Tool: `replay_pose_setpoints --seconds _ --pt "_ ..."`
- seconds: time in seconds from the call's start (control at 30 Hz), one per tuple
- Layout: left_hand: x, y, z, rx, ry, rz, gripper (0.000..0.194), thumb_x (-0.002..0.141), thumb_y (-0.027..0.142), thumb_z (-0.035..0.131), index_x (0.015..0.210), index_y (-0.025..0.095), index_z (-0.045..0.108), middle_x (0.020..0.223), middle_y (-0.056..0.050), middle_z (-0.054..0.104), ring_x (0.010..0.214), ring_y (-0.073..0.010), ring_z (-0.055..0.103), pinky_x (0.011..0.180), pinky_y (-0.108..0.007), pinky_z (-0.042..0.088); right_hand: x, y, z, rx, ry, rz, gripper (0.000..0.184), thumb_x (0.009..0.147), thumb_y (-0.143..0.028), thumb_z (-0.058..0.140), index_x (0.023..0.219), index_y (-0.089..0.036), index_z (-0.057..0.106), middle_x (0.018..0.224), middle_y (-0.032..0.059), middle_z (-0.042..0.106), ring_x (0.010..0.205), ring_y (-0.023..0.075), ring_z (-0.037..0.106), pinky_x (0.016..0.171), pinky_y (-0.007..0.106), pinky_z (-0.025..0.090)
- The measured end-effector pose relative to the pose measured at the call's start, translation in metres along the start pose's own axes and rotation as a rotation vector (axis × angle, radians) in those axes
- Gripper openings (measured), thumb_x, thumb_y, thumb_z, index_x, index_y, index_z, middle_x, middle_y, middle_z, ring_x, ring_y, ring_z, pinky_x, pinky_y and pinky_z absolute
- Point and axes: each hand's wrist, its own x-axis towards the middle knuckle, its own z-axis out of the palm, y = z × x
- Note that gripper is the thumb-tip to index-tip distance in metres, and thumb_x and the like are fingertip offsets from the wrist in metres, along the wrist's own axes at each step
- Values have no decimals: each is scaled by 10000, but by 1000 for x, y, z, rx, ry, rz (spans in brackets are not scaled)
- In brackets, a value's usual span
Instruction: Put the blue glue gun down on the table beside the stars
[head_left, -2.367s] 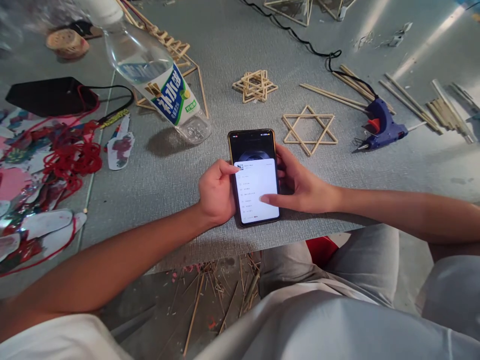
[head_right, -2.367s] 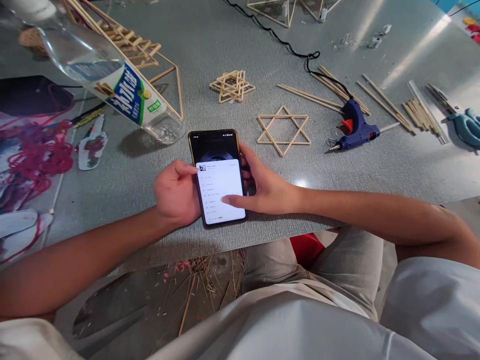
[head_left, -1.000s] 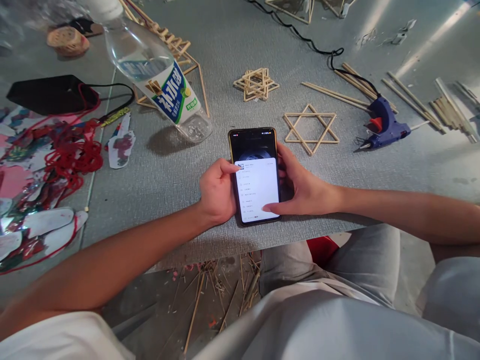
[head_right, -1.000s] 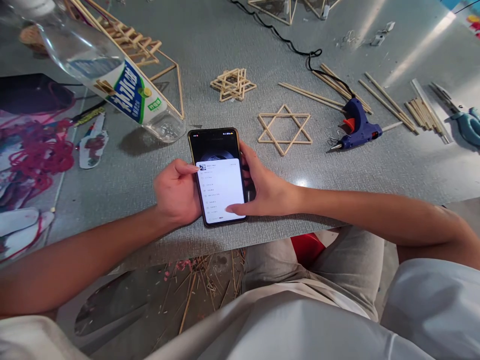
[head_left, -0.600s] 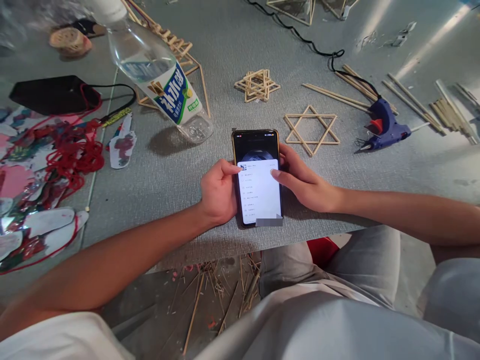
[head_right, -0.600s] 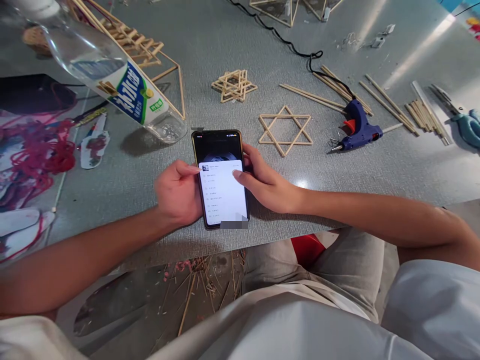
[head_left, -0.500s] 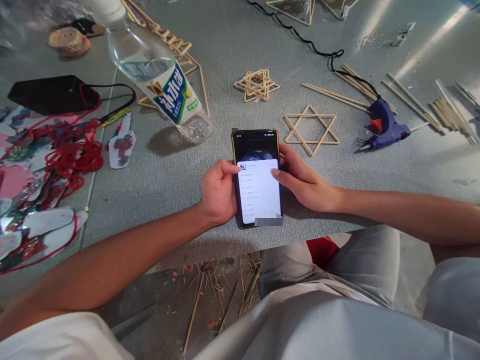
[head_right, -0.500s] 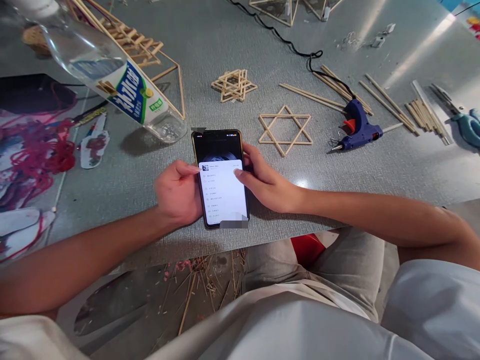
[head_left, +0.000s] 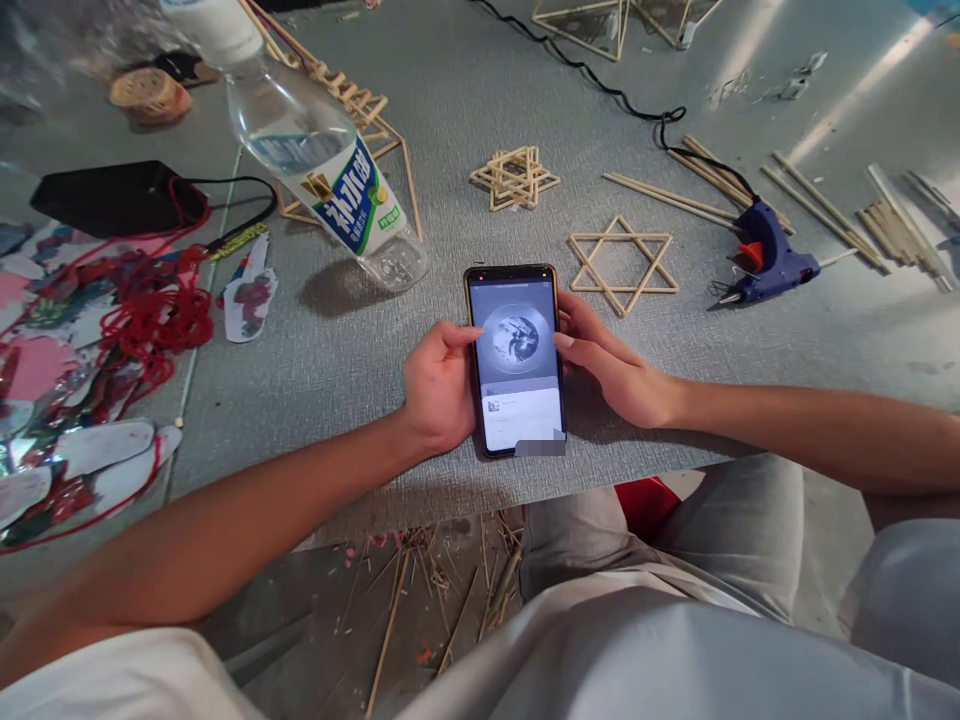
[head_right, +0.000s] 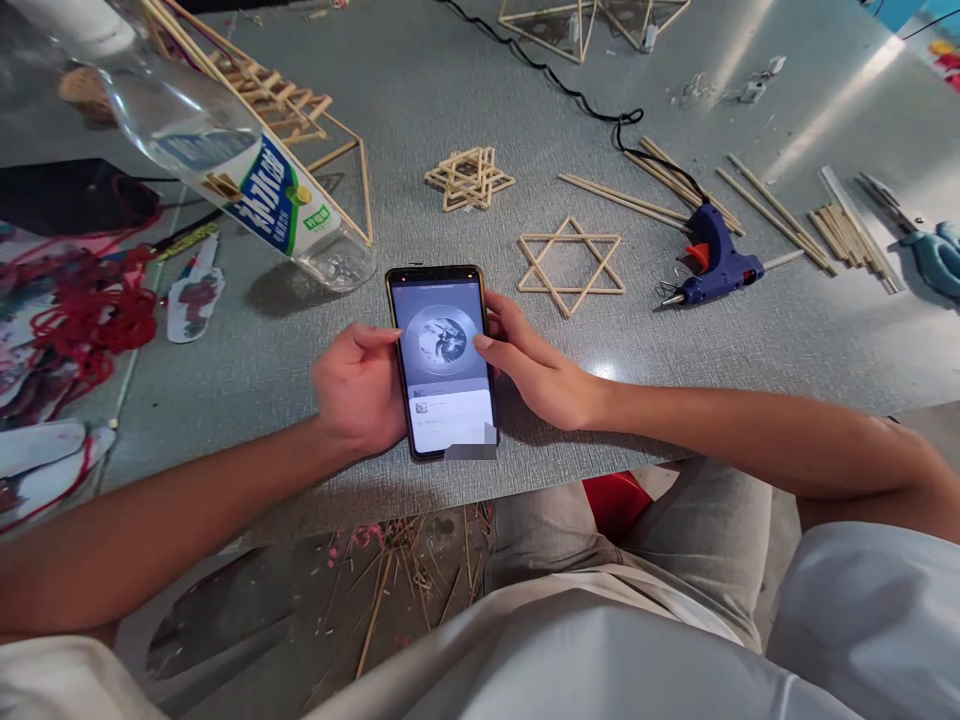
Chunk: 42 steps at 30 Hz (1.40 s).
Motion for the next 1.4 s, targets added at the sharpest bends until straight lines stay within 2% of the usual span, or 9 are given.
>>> replay_pose_setpoints --seconds 0.17,0.3,0.57,0.7,0.93,1.17,1.4 --pt "1 -1 10 -8 -30 34 450 765 404 651 1114 156 789 1120 -127 876 1354 -423 766 1215 -583 613 -2 -4 -1 -41 -23 18 672 1130 -506 519 1719 -250 320 1431 104 659 1228 250 601 1107 477 576" --pt "5 -4 5 -16 -47 47 490 796 433 662 1180 161 798 1162 -118 880 1332 -418 780 1198 -568 624 -2 -3 -2 -48 -26 13 671 1131 -504 516 1731 -270 326 1483 107 657 1273 261 609 1116 487 581" --pt "7 -4 2 -18 -79 58 565 865 455 645 1331 167 782 1228 -118 875 1302 -410 795 1165 -553 636 -1 -1 -2 -41 -15 10 678 1123 -518 523 1727 -273 334 1452 102 652 1233 259 600 1092 482 578" --pt "5 -3 3 -11 -78 50 527 895 467 613 1285 163 796 1209 -122 877 1295 -404 797 1153 -557 645 -1 -1 -1 -41 -4 16 698 1111 -528 537 1719 -253 334 1397 102 638 1204 258 591 1070 477 575" --pt "2 -1 4 70 -83 69 394 903 485 640 1015 154 823 1074 -128 881 1294 -410 799 1172 -578 639 0 -1 0 -12 0 13 676 1109 -519 556 1696 -259 345 1319 81 672 1164 252 610 1024 451 567" --pt "4 -3 1 125 -114 68 361 766 400 736 1005 150 837 1002 -120 877 1288 -425 797 1202 -596 621 0 -1 4 50 3 10 640 1114 -480 553 1675 -247 353 1329 76 687 1159 240 629 1000 427 549" --pt "5 -4 0 135 -100 61 352 747 406 749 987 162 834 957 -96 871 1240 -421 811 1191 -607 626 0 -1 5 62 19 30 647 1109 -486 564 1681 -266 357 1371 81 688 1198 254 621 1058 459 549"
